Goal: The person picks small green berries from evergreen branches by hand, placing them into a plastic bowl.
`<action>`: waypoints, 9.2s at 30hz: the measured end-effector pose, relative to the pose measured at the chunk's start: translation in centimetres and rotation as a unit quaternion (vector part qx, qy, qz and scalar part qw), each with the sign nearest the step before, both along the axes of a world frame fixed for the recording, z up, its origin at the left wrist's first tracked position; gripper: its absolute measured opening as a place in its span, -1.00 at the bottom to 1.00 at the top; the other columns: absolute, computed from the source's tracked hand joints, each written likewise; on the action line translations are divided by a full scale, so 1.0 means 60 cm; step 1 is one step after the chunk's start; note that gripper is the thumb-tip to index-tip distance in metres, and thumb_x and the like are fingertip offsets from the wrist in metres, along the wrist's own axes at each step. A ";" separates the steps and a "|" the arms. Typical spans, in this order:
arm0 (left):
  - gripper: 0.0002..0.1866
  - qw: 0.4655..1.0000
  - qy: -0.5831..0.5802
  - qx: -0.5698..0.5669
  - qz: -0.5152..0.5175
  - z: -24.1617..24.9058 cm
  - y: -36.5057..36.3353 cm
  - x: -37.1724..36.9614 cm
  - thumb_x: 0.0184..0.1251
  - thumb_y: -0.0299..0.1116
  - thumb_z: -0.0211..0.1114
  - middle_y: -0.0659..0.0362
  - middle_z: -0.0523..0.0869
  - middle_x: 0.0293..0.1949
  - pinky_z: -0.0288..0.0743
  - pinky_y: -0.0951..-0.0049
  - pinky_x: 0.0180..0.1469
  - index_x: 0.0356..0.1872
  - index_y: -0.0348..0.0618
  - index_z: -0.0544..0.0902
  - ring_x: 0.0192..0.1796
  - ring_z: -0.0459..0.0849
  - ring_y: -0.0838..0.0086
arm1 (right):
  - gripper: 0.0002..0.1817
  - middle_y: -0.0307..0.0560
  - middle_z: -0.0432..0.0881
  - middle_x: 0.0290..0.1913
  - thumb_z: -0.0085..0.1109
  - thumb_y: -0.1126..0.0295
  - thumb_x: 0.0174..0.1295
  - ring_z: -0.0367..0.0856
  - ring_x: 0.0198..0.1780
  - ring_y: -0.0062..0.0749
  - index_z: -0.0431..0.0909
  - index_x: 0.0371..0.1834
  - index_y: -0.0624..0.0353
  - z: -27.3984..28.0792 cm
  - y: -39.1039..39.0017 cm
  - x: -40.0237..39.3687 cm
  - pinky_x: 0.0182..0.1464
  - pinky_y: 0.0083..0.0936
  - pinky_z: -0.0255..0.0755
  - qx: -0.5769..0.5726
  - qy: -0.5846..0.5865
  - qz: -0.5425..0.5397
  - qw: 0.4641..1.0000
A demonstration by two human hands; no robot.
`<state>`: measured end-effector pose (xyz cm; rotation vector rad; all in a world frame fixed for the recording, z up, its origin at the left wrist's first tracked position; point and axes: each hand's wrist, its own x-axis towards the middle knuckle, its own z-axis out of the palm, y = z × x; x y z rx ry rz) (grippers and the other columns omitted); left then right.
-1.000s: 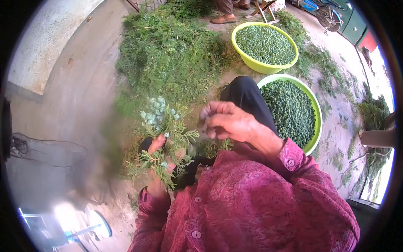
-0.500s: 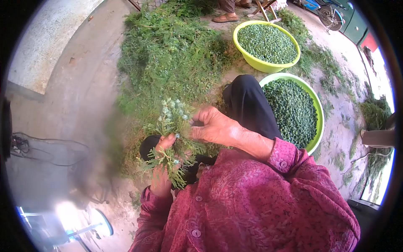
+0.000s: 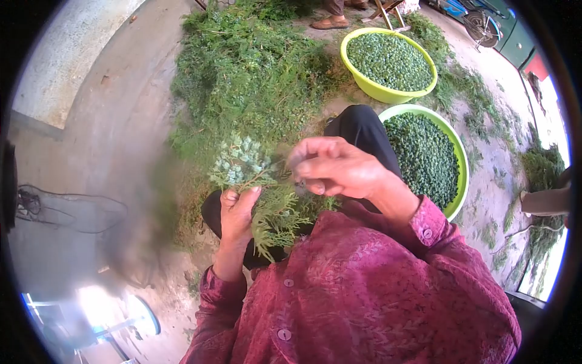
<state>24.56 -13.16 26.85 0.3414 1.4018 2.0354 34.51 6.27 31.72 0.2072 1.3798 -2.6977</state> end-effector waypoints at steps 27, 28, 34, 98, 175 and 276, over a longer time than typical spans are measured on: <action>-0.90 0.993 -0.112 -0.003 0.049 0.036 0.026 -0.008 0.13 -0.48 0.22 0.24 0.62 -0.49 0.45 0.60 -0.45 -0.55 -0.16 0.53 -0.49 0.56 0.63 | -0.85 -0.32 0.44 -0.56 0.16 0.38 0.13 0.30 -0.62 -0.77 0.47 -0.34 0.24 -0.022 -0.027 -0.010 -0.67 -0.79 0.07 0.037 -0.019 0.068 0.997; -0.90 0.992 -0.112 -0.003 0.049 0.034 0.027 -0.008 0.13 -0.48 0.22 0.24 0.62 -0.49 0.45 0.60 -0.45 -0.55 -0.16 0.53 -0.49 0.56 0.63 | -0.84 -0.37 0.41 -0.60 0.18 0.35 0.13 0.28 -0.63 -0.78 0.49 -0.36 0.21 -0.018 -0.033 -0.013 -0.65 -0.78 0.09 0.126 -0.020 0.073 0.989; -0.93 0.995 -0.077 0.001 0.066 0.007 0.026 -0.009 0.15 -0.48 0.20 0.27 0.60 -0.50 0.40 0.62 -0.47 -0.51 -0.19 0.56 -0.51 0.51 0.66 | -0.77 -0.43 0.35 -0.66 0.17 0.21 0.14 0.24 -0.63 -0.79 0.50 -0.43 0.17 -0.020 -0.041 -0.015 -0.59 -0.73 0.13 0.232 -0.034 0.105 0.967; -0.48 0.946 -0.061 0.011 0.318 -0.082 -0.094 -0.352 0.45 -0.12 -0.46 0.14 0.40 -0.71 0.18 0.46 -0.61 -0.24 -0.35 0.40 -0.75 0.29 0.53 | -0.78 0.18 0.57 -0.35 0.14 0.35 -0.06 0.56 -0.20 -0.01 0.51 -0.38 0.26 -0.824 0.074 -0.133 -0.17 -0.26 0.41 0.517 -0.483 -0.085 0.702; -0.45 0.987 -0.062 -0.053 0.136 -0.140 -0.153 -0.372 0.31 -0.01 -0.32 0.11 0.53 -0.61 0.37 0.35 -0.43 -0.55 -0.23 0.50 -0.58 0.46 0.39 | -0.63 0.00 0.62 -0.44 0.30 0.28 -0.20 0.56 -0.56 -0.44 0.58 -0.27 0.17 -0.813 0.164 -0.472 -0.41 -0.54 0.46 0.582 -0.348 -0.095 0.729; -0.70 0.847 -0.023 -0.290 0.445 -0.082 -0.032 -0.305 0.23 -0.35 0.16 0.06 0.61 -0.25 0.49 0.40 -0.26 -0.05 -0.27 0.52 -0.23 0.58 0.41 | -0.86 0.02 0.54 -0.20 0.09 0.37 0.08 0.51 -0.43 -0.28 0.48 -0.28 0.06 -0.691 0.126 -0.352 -0.55 -0.62 0.35 -0.167 -0.366 -0.139 0.905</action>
